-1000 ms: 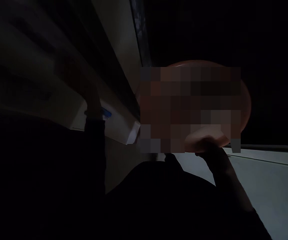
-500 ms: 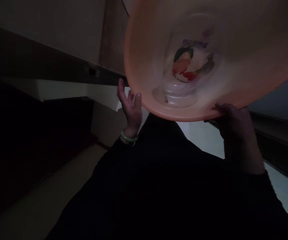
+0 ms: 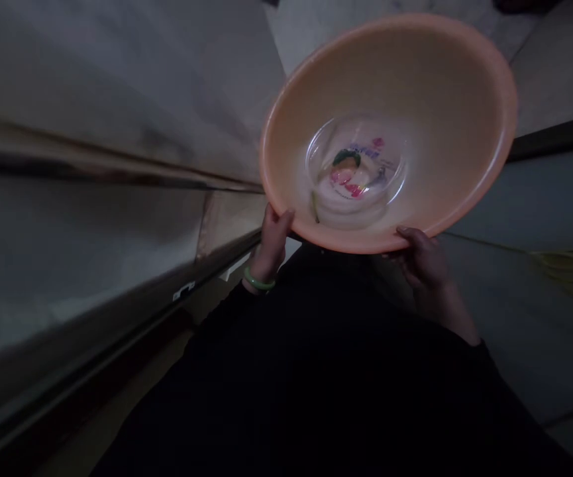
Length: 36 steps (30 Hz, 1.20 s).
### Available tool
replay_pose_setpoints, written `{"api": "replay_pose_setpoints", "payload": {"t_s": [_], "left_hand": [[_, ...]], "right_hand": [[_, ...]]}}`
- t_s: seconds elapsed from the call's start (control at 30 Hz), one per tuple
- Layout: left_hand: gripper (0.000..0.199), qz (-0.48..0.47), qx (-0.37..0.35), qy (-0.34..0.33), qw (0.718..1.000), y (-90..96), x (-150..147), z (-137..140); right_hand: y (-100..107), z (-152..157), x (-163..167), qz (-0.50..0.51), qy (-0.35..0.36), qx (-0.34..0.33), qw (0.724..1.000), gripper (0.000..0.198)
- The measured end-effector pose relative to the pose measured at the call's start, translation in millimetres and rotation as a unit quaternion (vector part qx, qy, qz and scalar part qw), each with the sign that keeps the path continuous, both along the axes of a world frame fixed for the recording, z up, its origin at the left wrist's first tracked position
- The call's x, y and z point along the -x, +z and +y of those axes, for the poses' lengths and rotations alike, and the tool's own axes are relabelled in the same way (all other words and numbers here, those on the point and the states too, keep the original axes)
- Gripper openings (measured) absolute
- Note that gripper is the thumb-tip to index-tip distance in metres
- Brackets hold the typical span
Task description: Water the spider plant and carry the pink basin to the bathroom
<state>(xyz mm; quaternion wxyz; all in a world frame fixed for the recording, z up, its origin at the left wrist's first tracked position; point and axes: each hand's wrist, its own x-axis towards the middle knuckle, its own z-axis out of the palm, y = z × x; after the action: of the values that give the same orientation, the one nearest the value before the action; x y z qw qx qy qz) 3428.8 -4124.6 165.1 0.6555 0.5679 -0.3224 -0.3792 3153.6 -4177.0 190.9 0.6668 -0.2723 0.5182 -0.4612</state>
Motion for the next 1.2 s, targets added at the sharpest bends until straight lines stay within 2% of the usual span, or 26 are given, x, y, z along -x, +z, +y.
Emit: {"api": "replay_pose_setpoints", "payload": {"t_s": [0.17,0.33,0.43,0.53,0.7,0.87,0.97,1.03,1.1,1.2], "left_hand": [[0.053,0.009,0.023,-0.01,1.0,5.0,4,8],[0.045,0.019,0.005,-0.018,1.0,13.3,7,14],[0.046,0.023,-0.001,-0.011,1.0,19.9,7,14],[0.05,0.026,-0.003,-0.014,1.0,27.8,8,13],[0.055,0.073,-0.058,-0.024,0.995,37.4,20,11],[0.054,0.084,-0.088,0.001,0.993,39.8,32,7],[0.052,0.09,-0.069,0.026,0.993,48.4,32,5],[0.052,0.094,-0.052,0.031,0.994,60.9,31,-1],[0.051,0.095,-0.037,0.03,0.994,77.1,29,-14],[0.049,0.097,-0.034,0.03,0.994,101.3,28,-50]], "right_hand": [[-1,5,3,0.003,-0.005,-0.006,1.0,0.016],[4,13,4,0.004,0.017,0.004,1.0,0.015],[9,14,2,0.002,0.029,0.0,1.0,0.012],[10,9,2,0.003,0.039,0.006,0.999,0.018],[1,0,12,-0.004,0.021,-0.003,1.0,0.028],[-5,4,14,-0.021,0.02,-0.025,0.999,0.032],[3,3,9,-0.023,0.028,-0.016,0.999,0.033],[13,-4,7,-0.026,0.035,-0.006,0.999,0.034],[27,-20,6,-0.026,0.045,0.006,0.999,0.035],[53,-62,6,-0.018,0.058,0.014,0.998,0.038]]}}
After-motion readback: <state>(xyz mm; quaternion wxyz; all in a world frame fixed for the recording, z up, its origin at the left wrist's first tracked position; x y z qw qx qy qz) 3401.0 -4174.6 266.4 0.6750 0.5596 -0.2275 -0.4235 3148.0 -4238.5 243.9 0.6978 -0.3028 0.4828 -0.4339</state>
